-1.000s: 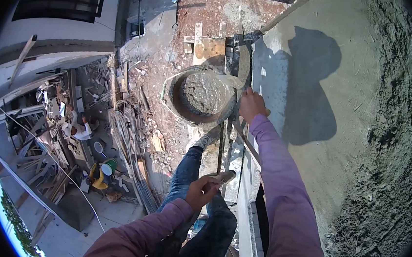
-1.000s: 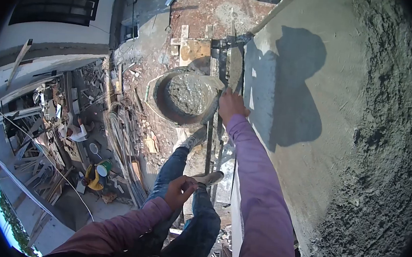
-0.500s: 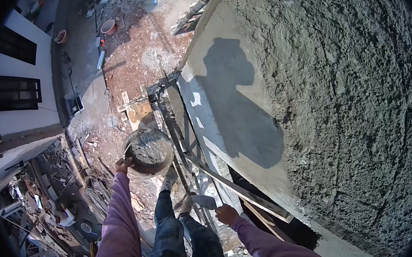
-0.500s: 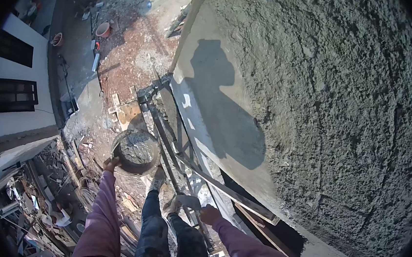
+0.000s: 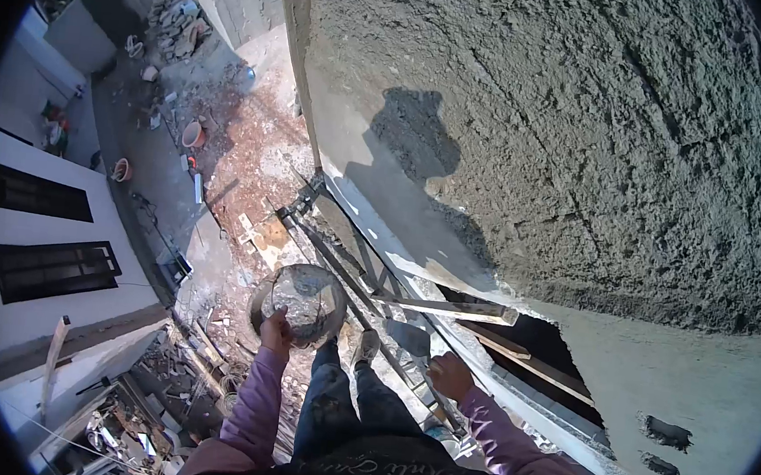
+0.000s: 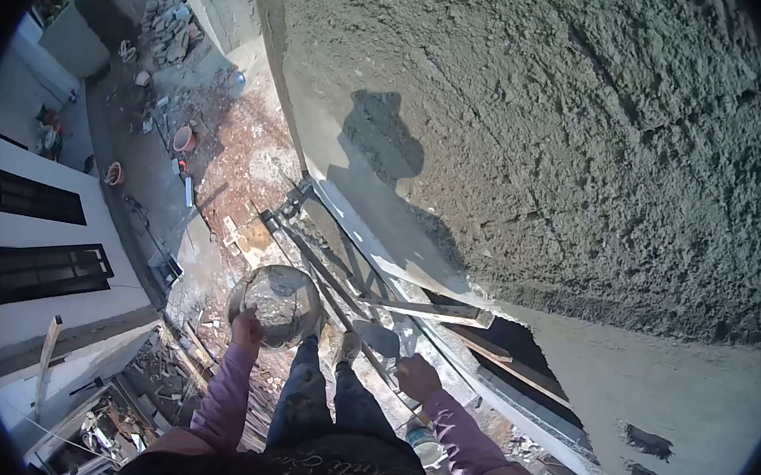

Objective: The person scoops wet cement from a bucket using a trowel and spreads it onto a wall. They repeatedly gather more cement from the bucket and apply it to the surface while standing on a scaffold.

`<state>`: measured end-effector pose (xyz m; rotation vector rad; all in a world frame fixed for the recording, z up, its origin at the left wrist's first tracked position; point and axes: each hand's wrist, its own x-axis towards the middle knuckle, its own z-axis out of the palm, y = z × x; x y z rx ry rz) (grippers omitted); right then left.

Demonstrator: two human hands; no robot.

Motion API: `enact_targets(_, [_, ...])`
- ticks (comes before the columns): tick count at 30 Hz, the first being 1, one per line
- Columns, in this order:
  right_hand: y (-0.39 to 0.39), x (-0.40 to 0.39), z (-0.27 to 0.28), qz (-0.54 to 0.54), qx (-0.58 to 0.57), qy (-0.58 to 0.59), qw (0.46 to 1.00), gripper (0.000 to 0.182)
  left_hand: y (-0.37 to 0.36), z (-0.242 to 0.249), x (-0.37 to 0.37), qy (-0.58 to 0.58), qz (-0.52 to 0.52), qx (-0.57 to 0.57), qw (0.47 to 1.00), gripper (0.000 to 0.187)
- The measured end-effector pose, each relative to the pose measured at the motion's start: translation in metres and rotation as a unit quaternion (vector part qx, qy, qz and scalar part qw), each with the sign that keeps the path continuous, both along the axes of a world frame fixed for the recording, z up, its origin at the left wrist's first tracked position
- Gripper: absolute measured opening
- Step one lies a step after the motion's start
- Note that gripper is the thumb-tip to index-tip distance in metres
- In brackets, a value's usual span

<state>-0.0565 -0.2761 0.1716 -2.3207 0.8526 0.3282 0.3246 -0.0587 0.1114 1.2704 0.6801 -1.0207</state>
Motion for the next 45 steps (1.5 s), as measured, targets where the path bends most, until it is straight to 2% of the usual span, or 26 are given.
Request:
enact_targets(2, [0.006,0.027,0.036,0.031,0.062,-0.054,0.996,0.017,-0.004,0.076,-0.024,0.004,0.004,-0.054,0.999,0.037])
enact_targets(4, [0.012,0.058,0.099,0.005,0.080,-0.070,0.994,0.021,-0.016,0.155,-0.042,-0.018,-0.032,-0.065,0.997,0.033])
enact_targets(5, [0.018,0.062,0.113,0.011,0.075,-0.099,0.992,0.024,-0.010,0.186,-0.054,-0.025,-0.042,-0.067,0.997,0.032])
enact_targets(6, [0.020,0.064,0.122,0.017,0.068,-0.129,0.989,0.027,-0.006,0.208,-0.066,-0.033,-0.051,-0.071,0.996,0.031])
enact_targets(8, [0.021,0.060,0.131,0.075,0.030,-0.104,0.991,0.031,0.001,0.233,-0.082,-0.038,-0.054,-0.115,0.991,0.030])
enact_targets(10, [0.026,0.053,0.138,0.060,0.015,-0.055,0.997,0.032,0.011,0.253,-0.103,-0.043,-0.060,-0.139,0.988,0.028])
enact_targets(12, [0.028,0.038,0.148,0.033,0.008,-0.067,0.997,0.028,0.014,0.268,-0.122,-0.055,-0.068,-0.146,0.985,0.028])
enact_targets(13, [0.026,0.032,0.153,0.035,0.015,-0.060,0.997,0.029,0.017,0.266,-0.128,-0.052,-0.078,-0.157,0.983,0.028])
enact_targets(16, [0.027,0.014,0.149,0.045,0.018,-0.027,0.998,0.031,0.011,0.274,-0.151,-0.077,-0.102,-0.094,0.987,0.028])
enact_targets(20, [0.028,-0.002,0.130,0.034,-0.003,-0.003,0.999,0.031,0.035,0.242,-0.176,-0.086,-0.087,-0.063,0.990,0.024])
enact_targets(21, [0.022,-0.003,0.124,0.030,0.009,0.053,0.998,0.030,0.043,0.232,-0.181,-0.087,-0.083,-0.059,0.991,0.021])
enact_targets(24, [0.006,-0.011,0.121,0.052,-0.006,0.034,0.998,0.026,0.062,0.215,-0.188,-0.126,-0.041,0.011,0.991,0.016])
enact_targets(25, [0.008,-0.011,0.126,0.034,-0.012,0.035,0.999,0.026,0.066,0.212,-0.188,-0.145,0.016,0.060,0.988,0.015])
enact_targets(28, [0.006,-0.012,0.129,0.093,-0.033,0.024,0.995,0.030,0.091,0.163,-0.171,-0.134,0.004,0.087,0.987,0.027])
enact_targets(29, [0.006,-0.015,0.124,0.097,-0.046,0.001,0.994,0.027,0.103,0.135,-0.164,-0.116,-0.018,0.073,0.990,0.035])
enact_targets(32, [0.003,-0.005,0.130,0.101,-0.060,0.038,0.992,0.028,0.120,0.081,-0.153,-0.021,-0.140,0.020,0.990,0.038])
enact_targets(33, [0.000,-0.004,0.124,0.099,-0.054,0.046,0.993,0.029,0.123,0.082,-0.151,-0.200,-0.379,-0.032,0.903,0.036])
enact_targets(35, [-0.005,-0.006,0.113,0.112,-0.061,0.057,0.990,0.029,0.117,0.078,-0.163,-0.078,-0.190,-0.064,0.977,0.036])
enact_targets(36, [-0.008,-0.006,0.110,0.120,-0.064,0.064,0.989,0.028,0.098,0.104,-0.172,-0.013,-0.088,-0.077,0.993,0.037])
enact_targets(38, [-0.011,-0.001,0.116,0.169,-0.082,0.103,0.977,0.026,0.087,0.117,-0.191,-0.050,-0.116,-0.039,0.991,0.041])
enact_targets(40, [-0.011,0.009,0.122,0.154,-0.102,0.085,0.979,0.026,0.080,0.122,-0.205,-0.062,-0.125,-0.003,0.990,0.044])
enact_targets(41, [-0.011,0.018,0.126,0.162,-0.128,0.053,0.977,0.027,0.080,0.122,-0.211,-0.064,-0.136,0.001,0.989,0.056])
enact_targets(45, [-0.010,0.077,0.077,0.275,-0.170,0.040,0.945,0.031,0.083,0.135,-0.225,-0.075,-0.155,0.016,0.985,0.072])
